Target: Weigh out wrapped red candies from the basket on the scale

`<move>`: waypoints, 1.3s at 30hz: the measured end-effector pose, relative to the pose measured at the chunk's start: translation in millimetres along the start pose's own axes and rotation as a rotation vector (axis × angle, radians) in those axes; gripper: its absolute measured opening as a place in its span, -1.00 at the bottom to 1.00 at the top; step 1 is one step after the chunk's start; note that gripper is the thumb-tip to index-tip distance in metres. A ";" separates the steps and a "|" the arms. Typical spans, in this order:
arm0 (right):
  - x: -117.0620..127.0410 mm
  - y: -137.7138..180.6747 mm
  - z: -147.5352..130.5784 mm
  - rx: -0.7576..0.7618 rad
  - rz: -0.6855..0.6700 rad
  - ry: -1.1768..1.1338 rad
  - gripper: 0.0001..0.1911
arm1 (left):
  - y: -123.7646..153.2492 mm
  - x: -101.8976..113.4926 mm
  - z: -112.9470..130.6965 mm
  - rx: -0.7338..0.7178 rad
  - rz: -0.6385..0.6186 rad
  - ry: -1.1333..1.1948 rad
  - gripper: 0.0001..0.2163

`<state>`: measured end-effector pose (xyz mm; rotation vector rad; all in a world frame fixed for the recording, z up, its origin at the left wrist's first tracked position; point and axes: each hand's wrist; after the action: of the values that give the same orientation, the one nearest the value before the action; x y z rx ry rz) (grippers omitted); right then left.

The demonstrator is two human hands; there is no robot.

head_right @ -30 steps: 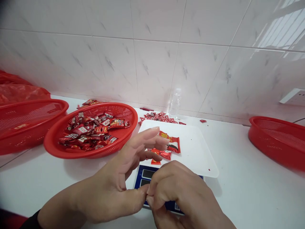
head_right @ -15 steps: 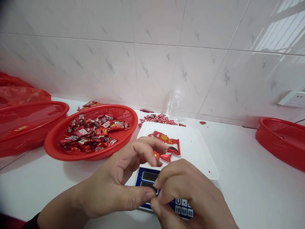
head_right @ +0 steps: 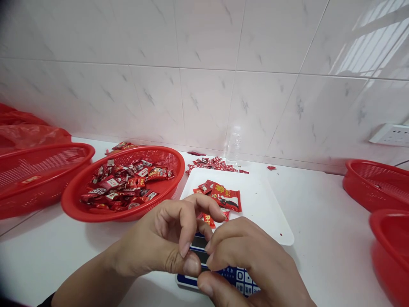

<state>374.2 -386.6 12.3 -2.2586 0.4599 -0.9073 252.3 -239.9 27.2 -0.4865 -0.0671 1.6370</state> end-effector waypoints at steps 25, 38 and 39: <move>-46.1 -41.0 128.5 -0.223 -0.411 0.680 -0.73 | 20.7 15.0 42.0 -0.557 0.400 0.121 -0.86; 54.4 -22.0 143.1 -0.396 0.125 0.945 -0.72 | 26.4 13.0 46.2 -0.579 0.363 0.128 -0.87; 71.1 -12.1 145.4 -0.445 0.161 0.994 -0.71 | 27.0 13.1 46.4 -0.584 0.369 0.124 -0.87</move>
<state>528.3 -351.3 -24.7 -1.9207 1.3571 -1.9627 210.2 -219.9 57.0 -1.0963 -0.3894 1.9382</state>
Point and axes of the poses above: each hand's wrist, its own y-axis away from the middle knuckle, its own x-axis out of the back of the hand, z = x × y, and after that the axes turned 6 degrees about y, right-handed
